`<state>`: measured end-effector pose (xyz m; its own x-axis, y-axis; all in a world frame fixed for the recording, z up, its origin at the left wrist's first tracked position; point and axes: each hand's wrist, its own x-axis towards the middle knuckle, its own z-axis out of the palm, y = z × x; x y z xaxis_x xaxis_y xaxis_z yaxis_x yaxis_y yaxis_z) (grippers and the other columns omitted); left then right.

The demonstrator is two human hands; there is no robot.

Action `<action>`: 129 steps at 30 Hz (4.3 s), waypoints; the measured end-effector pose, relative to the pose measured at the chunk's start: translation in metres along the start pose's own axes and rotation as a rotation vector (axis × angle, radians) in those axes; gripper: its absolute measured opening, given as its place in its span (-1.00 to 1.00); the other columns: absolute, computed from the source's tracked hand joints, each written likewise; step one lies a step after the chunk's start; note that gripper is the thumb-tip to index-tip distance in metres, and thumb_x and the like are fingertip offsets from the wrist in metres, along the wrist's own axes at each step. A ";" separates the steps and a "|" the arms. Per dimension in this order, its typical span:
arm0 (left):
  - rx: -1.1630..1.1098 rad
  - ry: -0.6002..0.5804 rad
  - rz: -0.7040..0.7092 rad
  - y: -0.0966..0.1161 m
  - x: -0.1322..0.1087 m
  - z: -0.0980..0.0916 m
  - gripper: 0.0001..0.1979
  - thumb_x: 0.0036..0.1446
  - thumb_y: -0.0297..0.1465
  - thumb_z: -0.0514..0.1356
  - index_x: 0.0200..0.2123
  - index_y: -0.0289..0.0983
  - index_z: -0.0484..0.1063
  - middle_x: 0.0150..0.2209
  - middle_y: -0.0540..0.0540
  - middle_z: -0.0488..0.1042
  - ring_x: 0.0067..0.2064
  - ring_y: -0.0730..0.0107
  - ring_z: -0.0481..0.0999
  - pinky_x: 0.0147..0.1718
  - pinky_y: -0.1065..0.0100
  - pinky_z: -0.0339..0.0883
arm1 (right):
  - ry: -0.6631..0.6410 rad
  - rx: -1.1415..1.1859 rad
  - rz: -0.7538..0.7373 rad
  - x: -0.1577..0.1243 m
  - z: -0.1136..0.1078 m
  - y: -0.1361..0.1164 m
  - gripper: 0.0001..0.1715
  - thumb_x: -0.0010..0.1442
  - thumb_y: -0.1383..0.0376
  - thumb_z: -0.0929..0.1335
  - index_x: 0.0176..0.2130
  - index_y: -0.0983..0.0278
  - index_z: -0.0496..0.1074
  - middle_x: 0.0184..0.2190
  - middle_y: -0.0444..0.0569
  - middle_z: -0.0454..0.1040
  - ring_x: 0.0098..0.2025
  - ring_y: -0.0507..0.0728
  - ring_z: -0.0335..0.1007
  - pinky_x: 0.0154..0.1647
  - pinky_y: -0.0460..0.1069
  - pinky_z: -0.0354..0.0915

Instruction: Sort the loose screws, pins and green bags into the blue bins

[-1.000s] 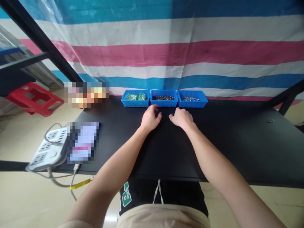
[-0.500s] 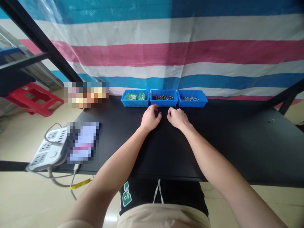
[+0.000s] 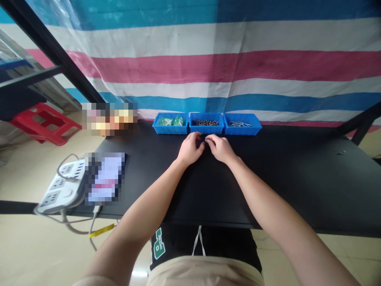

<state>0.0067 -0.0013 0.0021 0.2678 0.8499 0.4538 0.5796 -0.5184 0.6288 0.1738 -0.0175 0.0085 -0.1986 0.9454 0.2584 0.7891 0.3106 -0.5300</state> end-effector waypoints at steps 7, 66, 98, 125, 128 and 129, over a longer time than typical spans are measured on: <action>-0.001 -0.016 0.042 0.003 -0.001 -0.001 -0.70 0.14 -0.40 0.17 -0.03 -0.29 0.39 -0.18 -0.15 0.50 -0.28 0.37 0.49 -0.23 0.32 0.44 | 0.080 0.081 -0.030 -0.002 0.002 -0.004 -0.62 0.37 0.21 0.19 0.00 0.23 0.48 0.00 0.01 0.55 0.04 0.15 0.48 0.09 0.00 0.33; 0.073 0.091 -0.063 -0.001 0.001 0.000 -0.93 0.18 -0.39 0.19 -0.26 -0.26 0.43 -0.25 -0.11 0.54 -0.28 0.32 0.51 -0.29 0.32 0.38 | 0.136 0.107 -0.271 -0.004 0.007 -0.003 -0.51 0.24 0.26 0.28 0.13 0.27 0.44 0.14 -0.01 0.47 0.18 0.16 0.38 0.21 0.12 0.33; 0.088 0.079 -0.087 -0.001 0.002 0.000 -0.94 0.16 -0.41 0.19 -0.27 -0.25 0.42 -0.26 -0.11 0.54 -0.28 0.33 0.51 -0.28 0.32 0.39 | 0.160 0.187 -0.359 -0.003 0.010 0.004 -0.45 0.14 0.28 0.33 0.14 0.26 0.43 0.11 0.06 0.48 0.10 0.26 0.43 -0.01 0.20 0.47; 0.094 0.066 -0.109 0.000 0.002 -0.001 -0.95 0.15 -0.41 0.18 -0.30 -0.25 0.42 -0.28 -0.10 0.54 -0.29 0.32 0.51 -0.27 0.31 0.39 | 0.093 0.193 -0.334 -0.003 0.008 0.004 -0.39 0.10 0.29 0.35 0.17 0.22 0.41 0.14 0.02 0.46 0.13 0.28 0.40 -0.05 0.20 0.48; 0.087 0.071 -0.101 -0.001 0.002 -0.001 -0.94 0.15 -0.40 0.18 -0.30 -0.25 0.43 -0.29 -0.10 0.54 -0.30 0.32 0.51 -0.29 0.32 0.38 | 0.091 0.191 -0.335 -0.002 0.008 0.005 -0.39 0.11 0.29 0.34 0.16 0.22 0.41 0.14 0.02 0.46 0.13 0.26 0.40 -0.03 0.20 0.48; 0.088 0.070 -0.101 -0.001 0.002 0.000 -0.94 0.15 -0.40 0.18 -0.30 -0.25 0.43 -0.29 -0.10 0.53 -0.30 0.33 0.50 -0.29 0.32 0.38 | 0.092 0.192 -0.338 -0.002 0.008 0.005 -0.40 0.11 0.29 0.34 0.16 0.23 0.41 0.14 0.02 0.46 0.13 0.26 0.40 -0.02 0.20 0.47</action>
<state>0.0062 0.0009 0.0025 0.1517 0.8872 0.4358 0.6667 -0.4173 0.6175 0.1733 -0.0176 -0.0011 -0.3683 0.7768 0.5108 0.5638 0.6235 -0.5416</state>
